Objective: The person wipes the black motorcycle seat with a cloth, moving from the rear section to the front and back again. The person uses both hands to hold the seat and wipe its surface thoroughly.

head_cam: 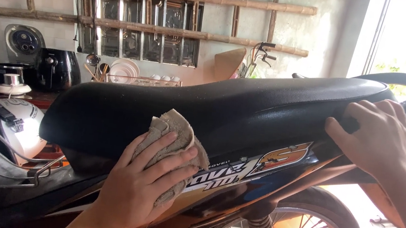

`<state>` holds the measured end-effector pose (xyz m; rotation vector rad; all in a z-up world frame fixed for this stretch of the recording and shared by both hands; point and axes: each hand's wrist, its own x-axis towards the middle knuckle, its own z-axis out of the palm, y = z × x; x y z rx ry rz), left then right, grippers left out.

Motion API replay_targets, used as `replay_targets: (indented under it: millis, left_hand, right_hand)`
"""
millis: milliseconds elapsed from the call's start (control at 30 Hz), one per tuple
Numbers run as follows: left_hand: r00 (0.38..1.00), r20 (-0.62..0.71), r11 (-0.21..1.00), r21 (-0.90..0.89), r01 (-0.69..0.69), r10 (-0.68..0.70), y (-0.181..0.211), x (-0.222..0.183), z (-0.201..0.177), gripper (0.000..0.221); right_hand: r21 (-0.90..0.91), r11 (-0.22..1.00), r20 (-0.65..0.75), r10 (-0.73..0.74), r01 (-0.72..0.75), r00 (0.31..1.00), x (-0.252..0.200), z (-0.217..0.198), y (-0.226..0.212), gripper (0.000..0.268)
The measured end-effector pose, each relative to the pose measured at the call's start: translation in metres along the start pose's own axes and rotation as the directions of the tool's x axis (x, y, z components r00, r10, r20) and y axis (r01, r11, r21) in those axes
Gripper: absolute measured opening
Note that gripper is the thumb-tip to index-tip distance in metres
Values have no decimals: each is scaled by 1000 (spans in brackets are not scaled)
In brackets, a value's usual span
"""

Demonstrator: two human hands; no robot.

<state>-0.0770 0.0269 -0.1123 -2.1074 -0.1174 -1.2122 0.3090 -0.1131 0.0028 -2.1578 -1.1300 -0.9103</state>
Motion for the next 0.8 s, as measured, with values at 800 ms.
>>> replay_targets:
  millis: [800]
  left_hand:
    - [978,128,976,124,-179,163,-3,41,9,56]
  right_hand:
    - [-34,967,-159,-256,254,953,-12,111,55,47]
